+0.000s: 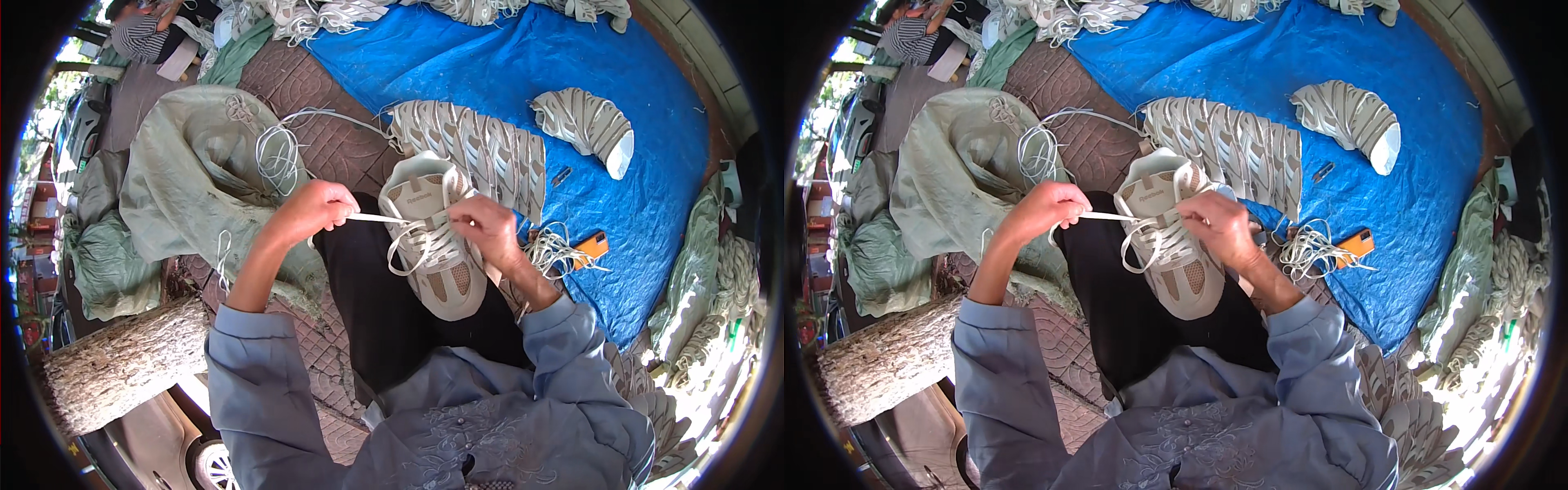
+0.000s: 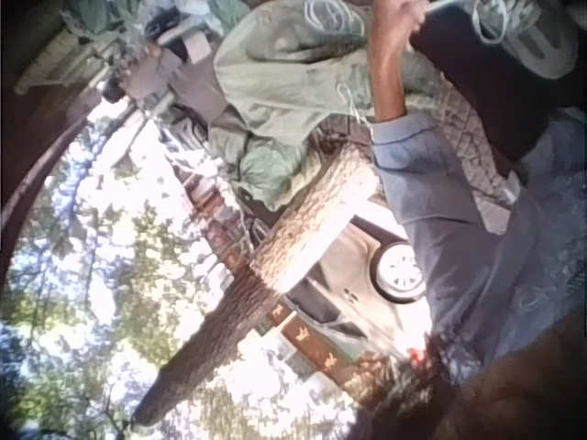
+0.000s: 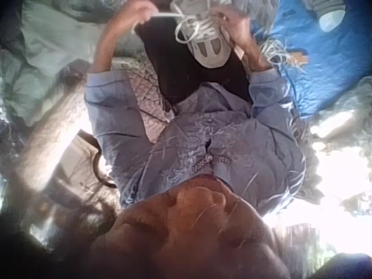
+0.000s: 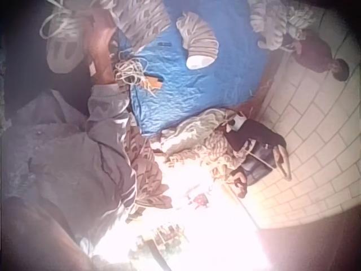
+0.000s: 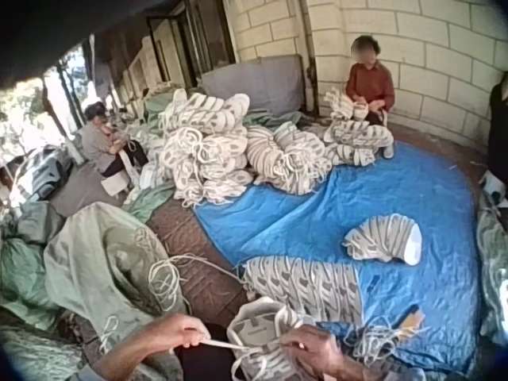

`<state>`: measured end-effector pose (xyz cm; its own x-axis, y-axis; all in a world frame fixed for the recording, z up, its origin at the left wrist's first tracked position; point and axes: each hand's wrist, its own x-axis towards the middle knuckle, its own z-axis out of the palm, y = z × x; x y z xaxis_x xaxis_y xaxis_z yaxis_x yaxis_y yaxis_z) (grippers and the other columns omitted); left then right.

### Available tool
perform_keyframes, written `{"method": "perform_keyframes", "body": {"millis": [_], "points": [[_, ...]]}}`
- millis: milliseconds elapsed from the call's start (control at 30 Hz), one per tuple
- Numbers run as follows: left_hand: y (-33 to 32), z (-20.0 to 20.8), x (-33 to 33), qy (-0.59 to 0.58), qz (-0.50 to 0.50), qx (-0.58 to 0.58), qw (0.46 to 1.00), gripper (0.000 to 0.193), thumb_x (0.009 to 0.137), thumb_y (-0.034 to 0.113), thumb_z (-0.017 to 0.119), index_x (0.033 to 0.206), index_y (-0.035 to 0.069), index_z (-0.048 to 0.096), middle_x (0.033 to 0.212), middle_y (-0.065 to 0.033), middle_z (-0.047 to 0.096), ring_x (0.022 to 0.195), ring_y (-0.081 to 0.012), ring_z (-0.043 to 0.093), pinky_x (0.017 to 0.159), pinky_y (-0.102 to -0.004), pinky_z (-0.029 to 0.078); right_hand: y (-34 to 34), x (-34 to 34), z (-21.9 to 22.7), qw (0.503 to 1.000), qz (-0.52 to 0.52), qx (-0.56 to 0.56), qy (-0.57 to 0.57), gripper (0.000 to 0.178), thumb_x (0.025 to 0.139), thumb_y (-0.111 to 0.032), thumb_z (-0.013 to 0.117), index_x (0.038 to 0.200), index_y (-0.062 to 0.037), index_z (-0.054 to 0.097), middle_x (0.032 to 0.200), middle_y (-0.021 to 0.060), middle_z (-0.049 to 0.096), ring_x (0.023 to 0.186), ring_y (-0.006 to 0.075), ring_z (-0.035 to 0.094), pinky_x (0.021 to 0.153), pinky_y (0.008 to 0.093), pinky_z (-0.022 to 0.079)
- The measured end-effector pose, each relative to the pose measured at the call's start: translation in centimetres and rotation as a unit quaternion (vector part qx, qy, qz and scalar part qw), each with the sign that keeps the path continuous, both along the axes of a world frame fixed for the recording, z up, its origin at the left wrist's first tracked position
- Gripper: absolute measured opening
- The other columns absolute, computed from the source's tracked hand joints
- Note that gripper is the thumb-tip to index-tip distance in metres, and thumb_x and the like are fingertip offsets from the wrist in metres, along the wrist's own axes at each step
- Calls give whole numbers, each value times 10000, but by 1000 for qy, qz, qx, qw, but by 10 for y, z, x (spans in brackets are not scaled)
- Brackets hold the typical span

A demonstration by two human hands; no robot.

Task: The person is sitting on a mat outdoors, lacing a white sneaker. They repeatedly thread the white shoelace through the eyelets of the shoe, pulling it tight to secure the fit.

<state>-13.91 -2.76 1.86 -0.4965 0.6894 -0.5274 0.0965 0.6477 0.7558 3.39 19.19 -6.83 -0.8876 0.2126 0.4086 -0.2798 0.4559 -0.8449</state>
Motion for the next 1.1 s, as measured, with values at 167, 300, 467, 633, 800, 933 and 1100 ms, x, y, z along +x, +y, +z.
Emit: {"method": "perform_keyframes", "body": {"millis": [167,300,467,633,800,933,1100], "points": [[3,0,3,-49,39,42,997,161,784,95,520,861,-15,608,662,-22,543,581,-79,493,539,-208,412,20,-23,11,979,68,187,42,225,626,12,611,835,-70,600,735,61,588,585,183,572,515,306,470],[0,7,9,-48,44,53,997,154,807,98,517,885,-14,588,712,-21,554,637,-75,503,567,-207,407,8,-38,13,920,116,374,-8,171,626,-20,562,784,-84,558,683,63,558,601,225,582,506,361,473],[-15,3,15,15,77,19,997,163,779,89,529,902,8,600,715,-34,570,645,-82,514,591,-210,413,25,-45,28,888,167,422,72,205,612,-41,555,815,-66,562,663,60,552,617,231,596,511,363,470],[-1,-9,52,424,32,62,903,128,715,137,614,771,35,559,673,-81,537,626,-209,519,579,-321,424,78,-48,33,939,24,339,54,166,636,-18,581,793,-69,605,708,85,615,643,243,609,562,339,484],[29,-29,127,465,18,44,884,144,683,132,652,738,52,547,674,-82,548,647,-268,536,578,-362,443,80,-43,15,946,7,320,46,189,625,30,527,748,-98,593,662,69,589,598,246,588,523,343,476],[48,-50,140,487,86,45,868,144,678,119,643,718,52,522,635,-86,521,615,-264,531,538,-353,437,77,-38,13,953,8,302,31,173,633,21,534,742,-100,593,655,70,584,604,244,589,522,345,474],[46,-37,111,10,178,229,957,96,767,95,601,828,27,572,745,-19,588,671,-83,542,565,-276,431,83,-33,18,955,-15,293,41,164,640,8,542,749,-102,596,672,63,595,623,235,596,528,341,476]]}}
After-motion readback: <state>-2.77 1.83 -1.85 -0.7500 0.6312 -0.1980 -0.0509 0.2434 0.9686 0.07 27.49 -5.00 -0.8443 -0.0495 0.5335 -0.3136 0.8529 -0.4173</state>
